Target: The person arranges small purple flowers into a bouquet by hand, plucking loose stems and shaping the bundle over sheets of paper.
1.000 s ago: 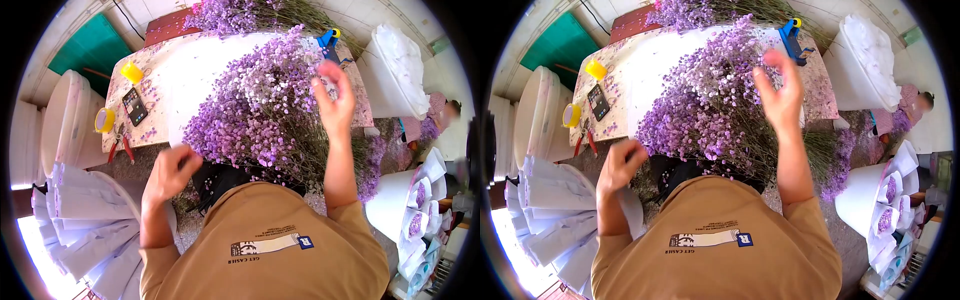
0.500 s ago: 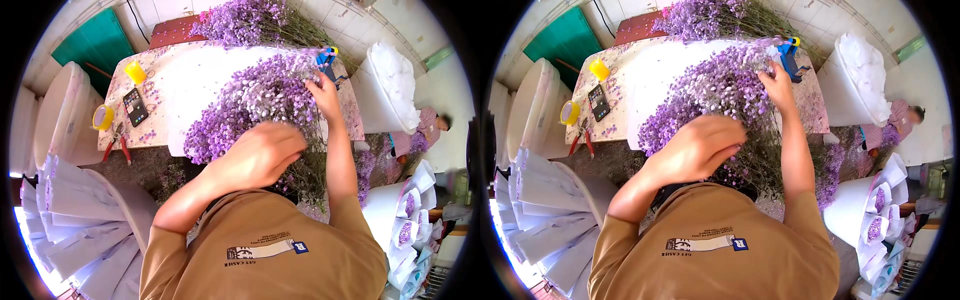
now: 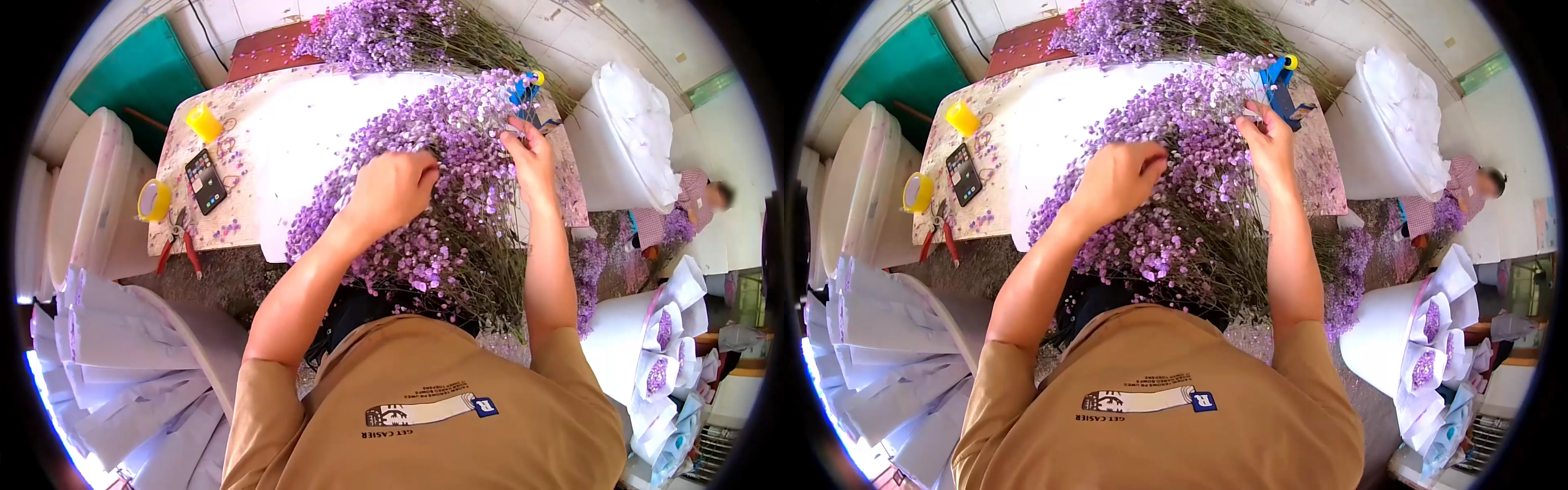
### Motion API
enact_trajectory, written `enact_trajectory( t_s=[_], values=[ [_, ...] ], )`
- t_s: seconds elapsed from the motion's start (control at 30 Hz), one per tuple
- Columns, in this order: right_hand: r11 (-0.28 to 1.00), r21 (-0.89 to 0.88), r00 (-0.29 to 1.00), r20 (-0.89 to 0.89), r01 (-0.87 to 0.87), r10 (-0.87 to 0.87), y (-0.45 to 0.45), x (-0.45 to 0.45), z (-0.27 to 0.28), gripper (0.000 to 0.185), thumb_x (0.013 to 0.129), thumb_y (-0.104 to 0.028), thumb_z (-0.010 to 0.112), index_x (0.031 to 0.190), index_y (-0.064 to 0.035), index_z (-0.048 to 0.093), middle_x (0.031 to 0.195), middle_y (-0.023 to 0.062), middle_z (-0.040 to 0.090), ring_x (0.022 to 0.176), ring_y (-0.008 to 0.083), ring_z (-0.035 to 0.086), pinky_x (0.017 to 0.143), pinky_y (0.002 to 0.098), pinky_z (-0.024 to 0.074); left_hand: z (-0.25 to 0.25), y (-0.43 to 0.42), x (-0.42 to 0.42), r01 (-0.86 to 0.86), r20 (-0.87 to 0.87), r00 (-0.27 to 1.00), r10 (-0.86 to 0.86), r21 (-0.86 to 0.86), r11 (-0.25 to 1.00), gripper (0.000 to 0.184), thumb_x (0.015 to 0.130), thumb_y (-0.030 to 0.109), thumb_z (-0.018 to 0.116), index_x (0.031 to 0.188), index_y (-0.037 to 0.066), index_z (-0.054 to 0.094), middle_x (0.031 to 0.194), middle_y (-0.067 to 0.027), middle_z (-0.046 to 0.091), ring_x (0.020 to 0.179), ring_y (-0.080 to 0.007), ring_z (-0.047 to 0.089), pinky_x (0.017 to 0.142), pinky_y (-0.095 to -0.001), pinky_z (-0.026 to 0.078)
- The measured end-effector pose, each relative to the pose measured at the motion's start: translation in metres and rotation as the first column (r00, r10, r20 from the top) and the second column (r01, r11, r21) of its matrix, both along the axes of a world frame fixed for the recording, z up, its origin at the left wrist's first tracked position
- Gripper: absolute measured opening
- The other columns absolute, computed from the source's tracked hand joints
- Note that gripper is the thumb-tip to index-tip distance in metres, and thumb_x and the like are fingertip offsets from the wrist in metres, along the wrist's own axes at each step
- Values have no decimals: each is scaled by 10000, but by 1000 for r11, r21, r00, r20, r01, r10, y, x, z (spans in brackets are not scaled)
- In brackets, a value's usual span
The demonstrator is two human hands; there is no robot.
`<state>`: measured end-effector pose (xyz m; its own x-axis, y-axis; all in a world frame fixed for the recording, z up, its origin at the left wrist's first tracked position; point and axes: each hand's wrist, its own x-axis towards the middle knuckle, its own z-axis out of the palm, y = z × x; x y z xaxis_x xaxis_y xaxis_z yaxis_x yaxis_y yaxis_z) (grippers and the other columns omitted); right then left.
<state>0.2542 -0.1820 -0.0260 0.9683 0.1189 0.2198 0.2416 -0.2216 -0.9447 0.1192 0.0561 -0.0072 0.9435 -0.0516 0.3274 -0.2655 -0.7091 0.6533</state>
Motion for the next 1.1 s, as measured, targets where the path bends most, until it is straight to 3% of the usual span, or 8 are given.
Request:
enact_trajectory(
  t_s=[0.33, 0.6, 0.67, 0.73, 0.8, 0.93, 1.0, 1.1],
  values=[
    [999, -15, 999, -12, 30, -30, 1, -17, 12, 473, 915, -127, 713, 1332, 64, 594, 908, 22, 645, 772, 64, 534, 694, 225, 438, -7, -27, 103, -116, -12, 993, 116, -18, 993, 214, 857, 203, 725, 1013, 59, 746, 1037, -175, 696, 955, -354, 684, 848, -435, 535],
    [998, 60, 999, -5, 33, -33, 6, -19, 9, 467, 921, -110, 709, 1327, 82, 582, 995, 76, 701, 851, 83, 609, 749, 228, 469, -24, -2, 89, -97, 96, 988, 122, -232, 968, 199, 854, 152, 740, 963, -11, 705, 925, -122, 662, 817, -278, 650, 787, -367, 519],
    [996, 86, 999, -38, 5, -2, 6, -19, 7, 461, 921, -111, 711, 1324, 75, 587, 955, 58, 692, 820, 72, 590, 724, 219, 456, -25, 7, 86, -196, -93, 979, 181, -663, 722, 138, 890, 118, 698, 948, -8, 688, 865, -76, 623, 739, -214, 605, 670, -338, 485],
    [998, 58, 998, -57, 9, -6, 8, -23, 10, 460, 921, -111, 712, 1325, 71, 587, 934, 48, 685, 804, 66, 578, 710, 215, 448, -14, 20, 81, -227, -238, 969, -63, -962, 149, 89, 962, 134, 586, 977, 47, 595, 794, -46, 574, 619, -124, 462, 513, -277, 335],
    [1000, 27, 997, -71, 7, -5, 10, -23, 11, 459, 921, -111, 713, 1325, 67, 588, 913, 37, 677, 788, 60, 565, 695, 210, 440, -3, 24, 70, -187, -188, 957, -221, -982, 26, 99, 976, 152, 561, 964, 55, 566, 796, -47, 570, 616, -117, 458, 516, -275, 340],
    [998, 53, 999, -39, -14, 16, 11, -21, 5, 450, 922, -109, 709, 1323, 59, 591, 890, 28, 664, 773, 55, 548, 679, 208, 429, 7, 15, 69, -94, -160, 905, -394, -979, 182, 127, 966, 153, 600, 979, 26, 609, 809, -51, 596, 643, -126, 501, 549, -291, 394],
    [999, 30, 999, -31, -19, 20, 11, -21, 6, 448, 923, -108, 708, 1322, 59, 591, 892, 29, 664, 776, 55, 550, 681, 208, 430, 9, -8, 71, 71, -1, 996, -94, -637, 767, 163, 927, 150, 670, 985, -2, 663, 811, -49, 631, 680, -157, 571, 602, -312, 460],
    [997, 82, 999, -42, -14, 17, 12, -25, 9, 435, 924, -103, 704, 1313, 58, 595, 893, 27, 658, 780, 53, 544, 679, 206, 426, 16, -14, 66, -1, -30, 1000, -9, -333, 943, 198, 884, 147, 732, 987, -18, 695, 801, -38, 654, 741, -146, 602, 677, -298, 485]
  ],
)
